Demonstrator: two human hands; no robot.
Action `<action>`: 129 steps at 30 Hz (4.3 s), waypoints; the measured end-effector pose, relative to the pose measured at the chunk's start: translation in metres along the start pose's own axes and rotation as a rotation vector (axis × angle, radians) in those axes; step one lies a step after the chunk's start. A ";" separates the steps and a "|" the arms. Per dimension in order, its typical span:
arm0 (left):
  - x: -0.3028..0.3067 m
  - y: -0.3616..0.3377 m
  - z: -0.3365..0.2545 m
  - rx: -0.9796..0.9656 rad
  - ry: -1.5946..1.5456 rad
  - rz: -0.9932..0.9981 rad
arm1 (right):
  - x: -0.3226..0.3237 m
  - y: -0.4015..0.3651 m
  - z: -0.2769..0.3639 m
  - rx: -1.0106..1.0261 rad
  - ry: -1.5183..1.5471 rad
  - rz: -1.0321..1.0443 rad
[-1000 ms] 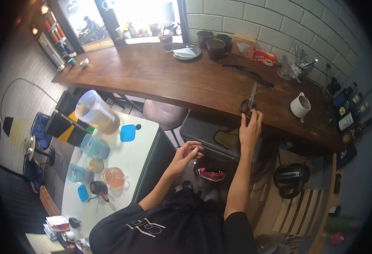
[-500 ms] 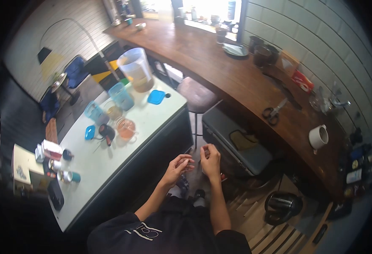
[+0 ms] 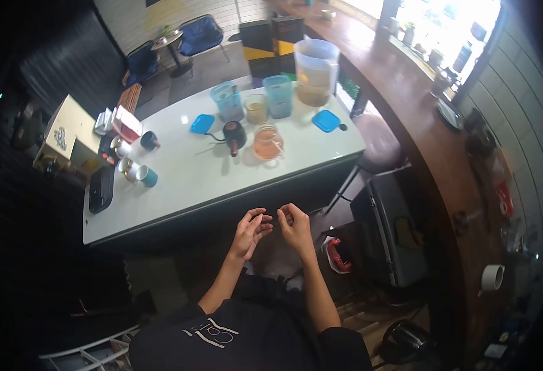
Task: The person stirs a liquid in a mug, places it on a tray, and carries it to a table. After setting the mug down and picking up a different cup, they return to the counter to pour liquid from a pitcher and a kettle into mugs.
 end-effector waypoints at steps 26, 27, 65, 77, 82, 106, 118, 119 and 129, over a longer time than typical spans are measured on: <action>0.305 0.080 -0.200 -0.244 0.444 -0.204 | -0.220 0.143 0.030 0.295 -0.510 -0.265; 0.319 0.075 -0.203 -0.248 0.455 -0.259 | -0.223 0.148 0.028 0.303 -0.596 -0.247; 0.324 0.113 -0.291 -0.853 0.811 -0.400 | -0.263 0.149 0.019 0.171 -0.714 -0.189; 0.308 0.141 -0.272 -0.710 0.695 -0.251 | -0.263 0.157 0.014 0.100 -0.579 -0.118; 0.300 0.141 -0.277 -0.759 0.809 -0.257 | -0.262 0.157 0.010 0.056 -0.536 -0.116; 0.322 0.089 -0.345 -0.778 0.695 -0.327 | -0.262 0.162 0.002 0.110 -0.379 -0.127; 0.419 0.065 -0.368 -0.745 0.993 -0.903 | -0.264 0.158 0.013 0.079 -0.319 -0.152; 0.423 0.070 -0.361 -0.737 0.975 -0.892 | -0.264 0.158 0.015 0.116 -0.328 -0.158; 0.434 0.087 -0.349 -0.869 0.852 -0.950 | -0.267 0.157 0.023 0.140 -0.342 -0.143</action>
Point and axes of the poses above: each hand's wrist, its own y-axis towards the middle knuckle, its own x-axis out of the back of the hand, z = x × y, the point moved 8 cm from there along y, towards the middle knuckle, and after that the axes turned 7 degrees about -z, right-handed, at the moved point
